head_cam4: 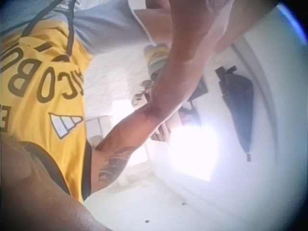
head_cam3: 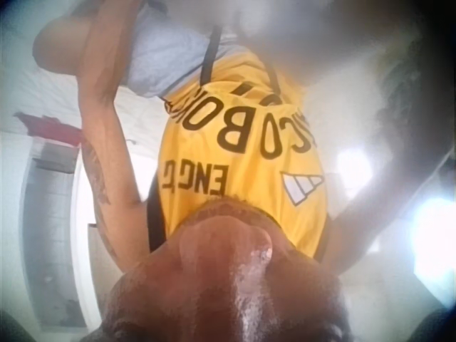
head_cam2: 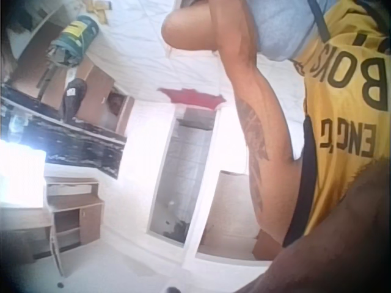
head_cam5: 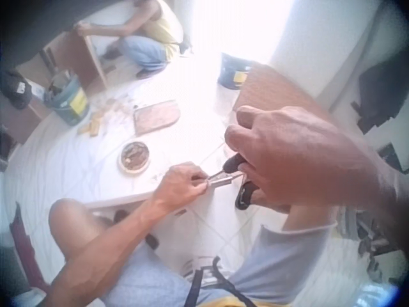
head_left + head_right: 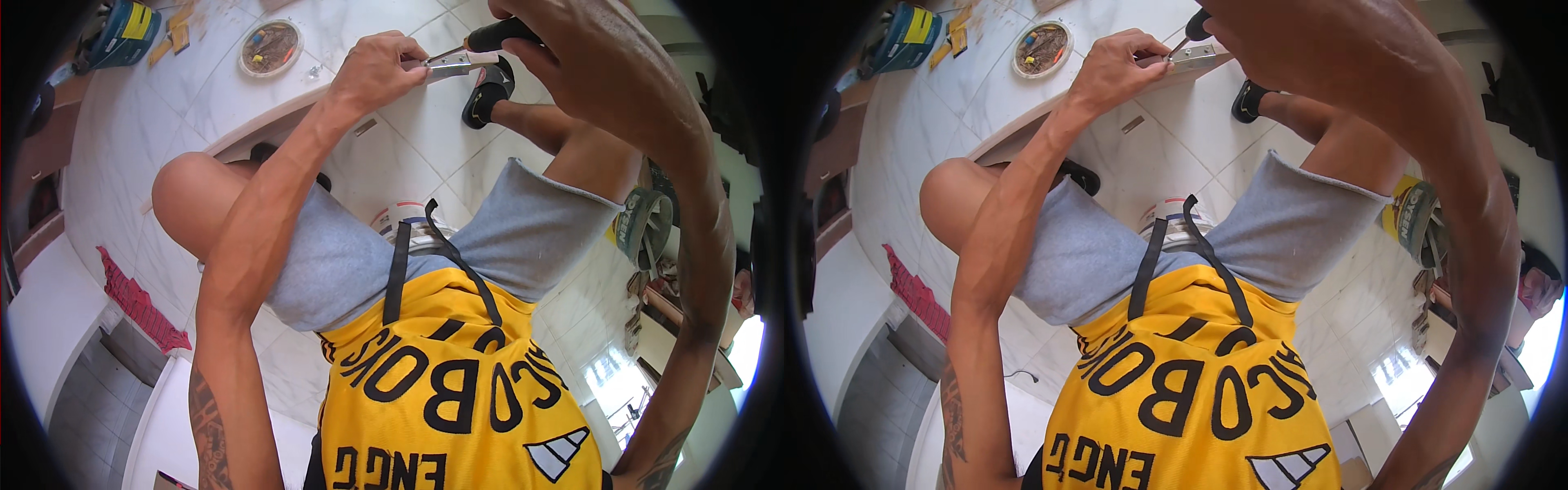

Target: The person attaches a metal hinge to a wooden panel using a screwdriver and small screws. The person holds the panel while positioning the hinge and then drives screws into the wood.

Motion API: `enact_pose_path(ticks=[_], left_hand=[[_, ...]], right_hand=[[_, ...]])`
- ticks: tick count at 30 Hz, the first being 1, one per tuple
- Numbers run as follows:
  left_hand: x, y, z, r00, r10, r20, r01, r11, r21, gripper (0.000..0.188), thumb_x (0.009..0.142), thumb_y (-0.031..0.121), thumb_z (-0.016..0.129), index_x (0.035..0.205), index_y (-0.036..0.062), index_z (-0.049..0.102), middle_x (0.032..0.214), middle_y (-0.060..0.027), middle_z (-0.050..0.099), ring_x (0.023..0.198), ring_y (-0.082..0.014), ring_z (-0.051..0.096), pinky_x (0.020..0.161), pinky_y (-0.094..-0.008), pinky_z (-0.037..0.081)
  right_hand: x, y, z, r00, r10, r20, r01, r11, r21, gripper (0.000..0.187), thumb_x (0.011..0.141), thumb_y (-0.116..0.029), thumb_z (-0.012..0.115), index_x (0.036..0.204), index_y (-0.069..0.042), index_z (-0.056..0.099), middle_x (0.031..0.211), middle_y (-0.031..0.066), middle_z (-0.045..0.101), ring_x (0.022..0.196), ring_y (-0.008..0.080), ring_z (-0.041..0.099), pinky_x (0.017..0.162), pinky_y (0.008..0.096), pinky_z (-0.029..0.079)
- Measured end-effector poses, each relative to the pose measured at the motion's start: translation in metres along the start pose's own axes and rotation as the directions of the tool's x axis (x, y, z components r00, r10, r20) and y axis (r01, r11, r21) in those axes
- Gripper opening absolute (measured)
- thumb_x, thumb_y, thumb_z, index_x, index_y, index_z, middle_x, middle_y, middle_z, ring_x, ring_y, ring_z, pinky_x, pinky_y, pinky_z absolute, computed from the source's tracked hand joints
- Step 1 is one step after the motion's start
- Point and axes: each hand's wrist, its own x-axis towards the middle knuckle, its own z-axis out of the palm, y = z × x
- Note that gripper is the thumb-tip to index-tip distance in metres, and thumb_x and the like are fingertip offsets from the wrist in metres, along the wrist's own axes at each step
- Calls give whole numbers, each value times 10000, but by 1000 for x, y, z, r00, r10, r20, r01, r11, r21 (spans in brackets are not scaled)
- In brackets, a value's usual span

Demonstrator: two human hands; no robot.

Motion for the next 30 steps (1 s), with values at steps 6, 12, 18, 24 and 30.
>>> enact_pose_path(ticks=[6,12,18,24,30], left_hand=[[0,-1,2,1000,23,-13,-22,1000,11,242,867,189,760,1041,24,791,975,-114,746,877,-215,754,819,-310,599],[0,0,3,1000,-10,-7,10,1000,-13,260,863,199,748,1052,26,790,966,-123,747,881,-221,757,829,-315,598],[0,0,2,999,-32,-16,32,999,0,279,852,209,740,1057,23,781,948,-126,750,870,-222,758,825,-320,591],[-1,0,5,999,-49,-21,48,998,-47,282,843,224,743,1046,28,747,879,-117,759,807,-205,744,785,-322,581],[-1,3,2,997,-73,-8,73,997,-36,255,841,230,750,1000,31,753,868,-109,756,770,-192,727,739,-319,569]], right_hand=[[13,8,9,918,90,386,-32,987,-155,444,968,-336,742,1128,66,645,972,138,673,746,201,659,630,312,559],[-1,-2,-9,976,10,216,16,992,-122,548,949,-447,750,1159,46,637,1036,142,646,725,185,624,620,313,557],[3,5,2,958,69,279,-60,997,-41,556,934,-422,773,1197,39,608,1100,147,598,745,194,601,694,322,555],[3,-13,-12,948,154,279,-140,988,-69,584,918,-415,787,1247,32,605,1145,159,590,817,236,656,720,351,576],[4,-16,-19,948,139,285,-131,990,-47,607,901,-412,801,1276,27,612,1179,168,596,833,247,673,725,355,590]])
